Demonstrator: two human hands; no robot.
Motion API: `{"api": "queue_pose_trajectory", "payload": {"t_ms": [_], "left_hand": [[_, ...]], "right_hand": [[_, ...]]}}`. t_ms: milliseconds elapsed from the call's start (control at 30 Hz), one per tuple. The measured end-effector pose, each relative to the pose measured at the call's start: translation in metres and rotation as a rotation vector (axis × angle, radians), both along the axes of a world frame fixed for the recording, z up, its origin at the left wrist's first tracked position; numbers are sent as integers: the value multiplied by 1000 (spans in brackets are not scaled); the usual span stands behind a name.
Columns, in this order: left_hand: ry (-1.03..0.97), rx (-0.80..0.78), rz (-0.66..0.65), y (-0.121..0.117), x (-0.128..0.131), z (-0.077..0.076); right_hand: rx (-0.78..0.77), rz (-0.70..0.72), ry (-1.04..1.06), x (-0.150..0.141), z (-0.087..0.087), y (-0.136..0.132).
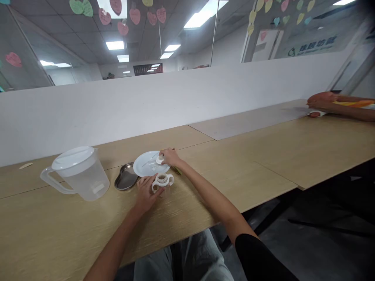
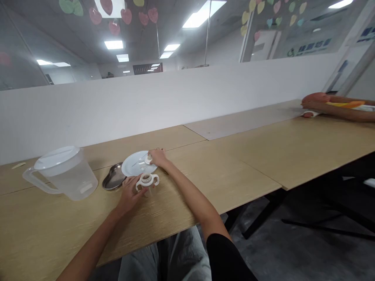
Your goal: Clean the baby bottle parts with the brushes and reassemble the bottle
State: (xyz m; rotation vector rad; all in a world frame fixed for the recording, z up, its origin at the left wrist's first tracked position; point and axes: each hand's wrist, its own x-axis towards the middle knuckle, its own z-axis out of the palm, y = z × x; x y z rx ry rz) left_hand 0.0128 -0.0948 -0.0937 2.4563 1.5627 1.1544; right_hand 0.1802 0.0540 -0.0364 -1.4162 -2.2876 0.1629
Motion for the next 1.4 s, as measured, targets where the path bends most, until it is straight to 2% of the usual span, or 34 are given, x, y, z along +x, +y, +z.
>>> {"api": "queue_pose_trajectory", "payload": {"t_ms": [233, 467, 700, 1033, 1200, 1400], "left_hand": [[3, -14, -12, 3, 1, -5], [99, 130, 7, 4, 1, -10], [155, 227, 12, 3, 0, -10], [146, 151, 8, 2, -1, -12], [150, 126, 12, 2, -2, -12], [165, 171, 15, 4, -5, -17]], "right_hand": [[-181, 183, 188, -19, 15, 7], [-153, 273, 218, -26, 14, 12], [-48, 241, 145, -22, 17, 13], [-56, 207, 112, -25, 18, 17], [-116, 248, 60, -16, 26, 13], [-110, 211, 80, 5, 39, 12]]}}
